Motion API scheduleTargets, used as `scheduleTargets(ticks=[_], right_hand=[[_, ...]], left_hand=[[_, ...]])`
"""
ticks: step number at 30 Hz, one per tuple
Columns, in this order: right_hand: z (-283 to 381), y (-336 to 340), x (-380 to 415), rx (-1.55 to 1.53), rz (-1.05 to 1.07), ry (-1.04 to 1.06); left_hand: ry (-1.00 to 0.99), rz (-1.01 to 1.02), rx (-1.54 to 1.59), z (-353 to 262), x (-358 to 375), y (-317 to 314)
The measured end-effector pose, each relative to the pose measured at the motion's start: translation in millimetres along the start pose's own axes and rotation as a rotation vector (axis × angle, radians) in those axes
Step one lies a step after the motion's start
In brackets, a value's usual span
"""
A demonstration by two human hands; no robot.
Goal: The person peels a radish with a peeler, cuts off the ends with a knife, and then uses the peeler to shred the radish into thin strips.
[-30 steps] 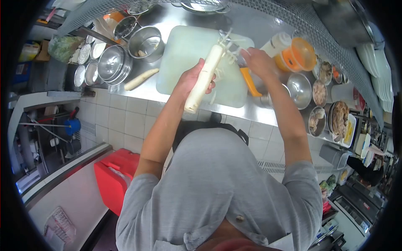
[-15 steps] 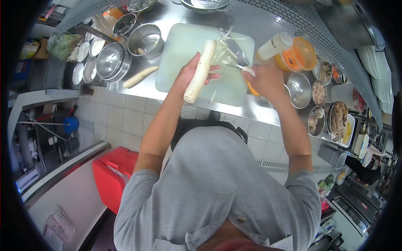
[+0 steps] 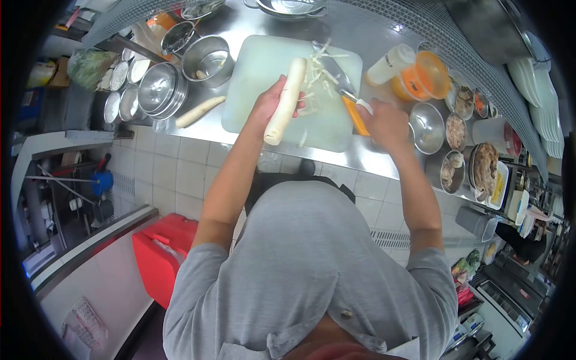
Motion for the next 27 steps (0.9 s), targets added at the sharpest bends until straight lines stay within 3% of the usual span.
scheduleTargets(ticks=[3,5,7,15,18,20,22,24,27], right_hand=[[17.8,-2.0,15.0,-0.397,0.189,0.039],[46.1,-9.0,32.8,-0.583,0.25,0.226],[76.1,-4.1,55.1,-0.661,0.358,0.27],[108.3,-7.3,62.9,-0.521,0.187,0.431],[101.1,-10.9,43.8,-0.561,0.057,0.412],[72.6,-29.3,0.1,-0.595,0.036,0.279],[42.9,-41.9,-50.6,-0.34,-0.029,0.135],[21.8,-32.5,-82.5,-0.16,0.052,-0.005],[3.4,-33.8,-94.4,-0.207,0.08,-0.046]], left_hand=[[-0.017,0.0,0.0,-1.1,-1.2,-2.2],[-0.012,0.072,0.076,2.8,-8.5,-2.2],[-0.005,0.096,0.096,5.7,-11.5,-4.9],[0.009,0.103,0.121,4.5,-5.2,-14.6],[0.057,0.165,0.218,7.9,0.0,-16.7],[0.084,0.204,0.279,7.6,11.9,-24.8],[0.102,0.233,0.295,7.9,20.2,-27.5],[0.108,0.255,0.264,7.0,24.5,-26.1],[0.004,0.015,0.001,-8.0,21.1,-16.2]])
Point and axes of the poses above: each hand's wrist, its own x-axis away from the middle knuckle, its own y-axis out of the back of the hand, z = x × y, the point moved 8 cm from there along -x, towards the middle knuckle, and after that the axes turned 10 degrees about -y, right-handed, at the moved point
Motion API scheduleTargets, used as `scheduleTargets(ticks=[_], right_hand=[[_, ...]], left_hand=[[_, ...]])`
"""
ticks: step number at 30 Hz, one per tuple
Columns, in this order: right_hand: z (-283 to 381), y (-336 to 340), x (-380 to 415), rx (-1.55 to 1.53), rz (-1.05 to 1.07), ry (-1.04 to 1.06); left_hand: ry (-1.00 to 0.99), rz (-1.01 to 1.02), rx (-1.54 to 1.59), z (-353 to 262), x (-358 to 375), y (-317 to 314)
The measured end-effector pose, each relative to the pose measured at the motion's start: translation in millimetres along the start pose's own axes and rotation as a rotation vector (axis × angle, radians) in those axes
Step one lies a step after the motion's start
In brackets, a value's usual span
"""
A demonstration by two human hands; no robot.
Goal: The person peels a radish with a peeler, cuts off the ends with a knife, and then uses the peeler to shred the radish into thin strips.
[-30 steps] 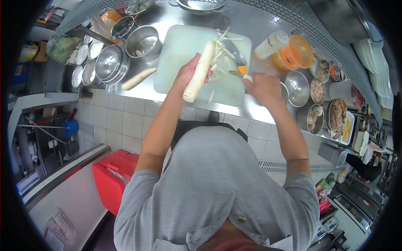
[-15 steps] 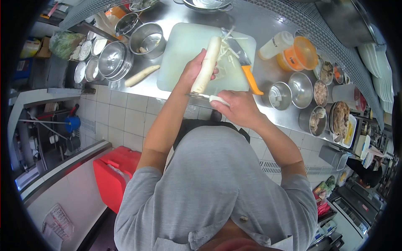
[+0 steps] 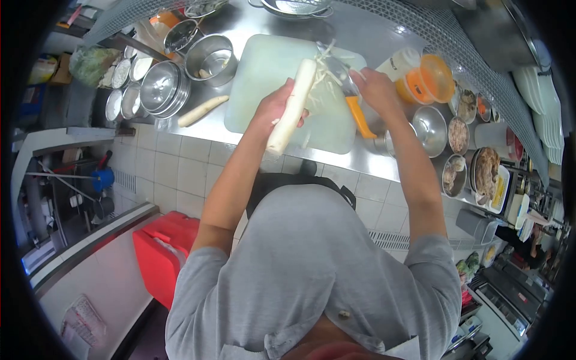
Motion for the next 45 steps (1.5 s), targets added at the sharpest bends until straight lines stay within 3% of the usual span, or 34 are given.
scheduleTargets(ticks=[3,6,9,13,20,23,25,27,30,33,38,45], right_hand=[[0.0,-12.3,17.4,0.341,0.139,0.06],[23.2,25.2,46.4,0.037,0.001,0.038],[42.1,2.8,90.5,-0.346,0.215,0.218],[86.8,3.0,145.4,-0.381,0.229,0.342],[99.4,-8.9,146.6,-0.29,0.095,0.492],[74.8,-15.9,106.1,-0.391,0.079,0.357],[47.6,-21.4,54.4,-0.263,-0.097,0.298],[32.5,-0.5,13.3,-0.184,-0.099,0.166],[7.2,5.7,-15.5,-0.003,-0.148,0.095],[12.7,3.9,12.3,0.072,-0.134,0.144],[44.3,4.3,77.2,-0.048,-0.109,0.164],[24.2,-3.0,79.8,0.114,-0.083,0.042]], left_hand=[[-0.105,-0.135,-0.18,-11.9,-12.8,17.9],[-0.015,-0.098,0.003,-5.1,-24.4,21.3],[0.016,0.036,0.158,1.8,-34.4,16.4],[0.028,0.139,0.189,4.2,-38.6,3.1],[0.029,0.137,0.145,5.3,-34.9,-4.7],[0.07,0.23,0.257,10.0,-30.8,-10.3],[0.108,0.291,0.336,12.7,-23.5,-14.1],[0.14,0.317,0.382,12.9,-14.5,-17.2],[0.056,0.214,0.198,5.5,-18.2,-7.1],[0.028,0.038,0.059,4.0,-29.2,10.5],[0.04,0.196,0.207,10.8,-49.4,13.2],[0.139,0.251,0.398,21.8,-63.3,3.0]])
Point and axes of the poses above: each hand's wrist, its own x-axis away from the middle knuckle, its own y-axis out of the back of the hand, z = x × y, the point moved 8 cm from there along -x, towards the middle knuckle, and after that the axes turned 10 degrees about -y, right-handed, at the moved point
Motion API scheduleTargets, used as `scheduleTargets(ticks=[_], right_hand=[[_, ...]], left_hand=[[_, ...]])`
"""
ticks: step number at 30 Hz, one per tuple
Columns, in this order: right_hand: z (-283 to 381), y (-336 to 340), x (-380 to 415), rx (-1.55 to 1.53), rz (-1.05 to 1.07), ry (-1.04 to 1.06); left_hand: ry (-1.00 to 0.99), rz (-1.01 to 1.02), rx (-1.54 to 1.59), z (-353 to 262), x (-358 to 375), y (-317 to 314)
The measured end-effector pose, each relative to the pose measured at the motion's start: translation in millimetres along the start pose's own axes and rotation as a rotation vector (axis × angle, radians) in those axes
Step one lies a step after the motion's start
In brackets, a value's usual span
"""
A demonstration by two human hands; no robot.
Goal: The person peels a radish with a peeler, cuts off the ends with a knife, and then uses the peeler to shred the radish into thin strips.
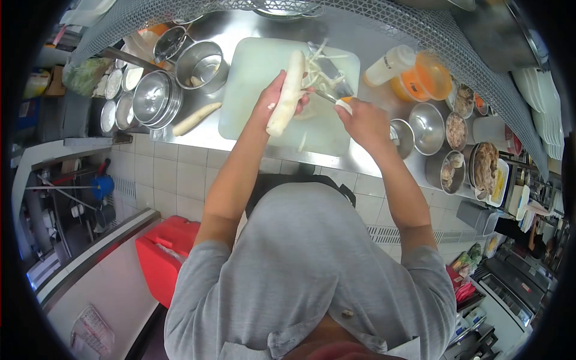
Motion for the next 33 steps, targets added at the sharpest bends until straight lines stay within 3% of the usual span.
scheduleTargets(ticks=[6,9,12,15,22,24,28,33], right_hand=[[-7.1,25.6,8.7,0.037,0.042,-0.025],[12.3,37.8,25.6,-0.292,0.156,0.057],[57.5,33.1,59.4,-0.483,0.25,0.32],[73.7,17.8,67.7,-0.432,0.186,0.418],[63.5,5.7,37.6,-0.48,0.021,0.431],[36.1,-7.3,-4.1,-0.453,0.008,0.284],[-14.0,-13.9,-84.9,0.037,0.068,-0.045],[-29.1,-9.2,-68.4,0.176,0.229,-0.086]], left_hand=[[-0.01,-0.061,0.015,2.4,4.3,-2.7],[-0.01,0.044,0.034,2.9,-0.2,2.4],[-0.013,0.047,0.021,2.8,1.0,-4.5],[-0.024,0.043,-0.031,2.6,4.9,-14.1],[-0.058,0.035,-0.151,4.5,18.0,-15.8],[-0.079,-0.021,-0.242,6.4,23.1,-8.3],[-0.028,-0.043,-0.253,7.6,40.3,-25.2],[-0.102,-0.182,-0.376,-7.9,42.6,-19.4]])
Point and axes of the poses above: each hand's wrist, its own x-axis away from the middle knuckle, its own y-axis out of the back of the hand, z = x × y, the point moved 8 cm from there along -x, towards the middle knuckle, and after that the axes turned 10 degrees about -y, right-handed, at the moved point
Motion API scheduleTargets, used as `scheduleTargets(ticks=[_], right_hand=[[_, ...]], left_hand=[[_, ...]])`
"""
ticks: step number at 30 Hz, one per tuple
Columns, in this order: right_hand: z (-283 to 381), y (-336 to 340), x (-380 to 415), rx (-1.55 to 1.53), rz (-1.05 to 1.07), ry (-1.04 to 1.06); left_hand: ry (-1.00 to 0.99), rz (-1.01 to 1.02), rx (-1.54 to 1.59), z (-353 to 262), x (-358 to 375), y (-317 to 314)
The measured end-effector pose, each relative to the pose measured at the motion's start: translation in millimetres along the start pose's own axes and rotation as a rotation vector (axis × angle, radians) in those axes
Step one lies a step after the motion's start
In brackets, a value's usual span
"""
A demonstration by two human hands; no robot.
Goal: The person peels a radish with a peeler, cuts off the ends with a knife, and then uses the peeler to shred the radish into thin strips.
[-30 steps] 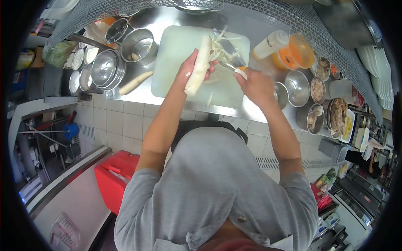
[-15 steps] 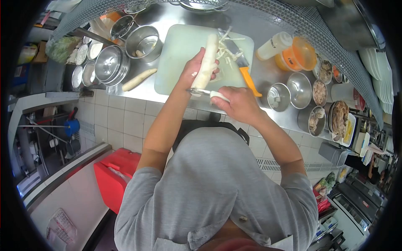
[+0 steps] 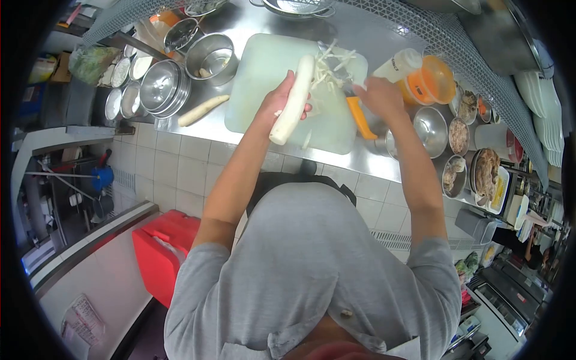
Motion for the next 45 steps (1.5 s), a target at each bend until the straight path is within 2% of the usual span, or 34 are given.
scheduleTargets(ticks=[1,4,7,10,12,18,21,23,26,27,30,33,36,39,42,45], right_hand=[[-0.5,-2.2,10.3,0.065,0.043,0.003],[-2.0,3.9,39.6,-0.136,0.073,-0.033],[7.6,-0.9,58.3,-0.171,-0.043,0.101],[27.3,13.5,94.6,-0.525,-0.034,0.243],[62.6,18.9,132.4,-0.698,0.014,0.437],[89.7,2.7,152.2,-0.627,-0.117,0.583],[63.4,-7.8,115.4,-0.559,-0.269,0.391],[26.4,6.2,82.6,-0.466,-0.474,0.176],[17.0,32.5,86.8,-0.588,-0.38,0.164],[22.7,22.6,88.9,-0.563,-0.235,0.188],[63.6,21.9,130.7,-0.613,-0.073,0.466],[86.1,15.2,153.4,-0.515,0.072,0.518],[88.1,7.2,149.6,-0.536,0.036,0.544],[58.4,-0.3,108.7,-0.434,-0.259,0.374],[22.0,23.9,79.7,-0.457,-0.469,0.17],[15.8,30.6,83.5,-0.564,-0.355,0.185]], left_hand=[[-0.004,0.017,0.049,-1.2,-0.4,-0.2],[-0.014,0.076,0.171,-2.2,-5.2,-0.8],[0.001,0.132,0.228,1.5,-11.6,-2.3],[0.005,0.149,0.275,5.0,-14.1,-3.0],[-0.01,0.175,0.268,5.2,-18.9,-7.9],[0.017,0.22,0.359,8.4,-15.8,-17.2],[-0.023,0.208,0.172,3.3,-6.3,-18.9],[0.011,0.188,0.222,10.5,-3.0,-19.8],[0.004,0.066,0.131,4.7,-2.7,-16.7],[0.002,0.011,0.075,4.5,-0.5,-13.5],[-0.013,0.018,0.052,3.9,-6.3,-9.4],[0.012,0.052,0.083,6.2,-9.4,-8.2],[-0.007,0.047,0.056,5.9,-6.9,-6.5],[0.049,-0.017,-0.04,9.6,2.0,-9.0],[0.038,0.062,0.087,14.8,3.0,-10.3],[0.043,0.022,0.048,12.2,4.7,-6.5]])
Point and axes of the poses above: each hand's wrist, its own x-axis away from the middle knuckle, its own y-axis out of the back of the hand, z = x × y, the point moved 8 cm from there along -x, towards the middle knuckle, and after that the axes turned 10 degrees about -y, right-handed, at the moved point
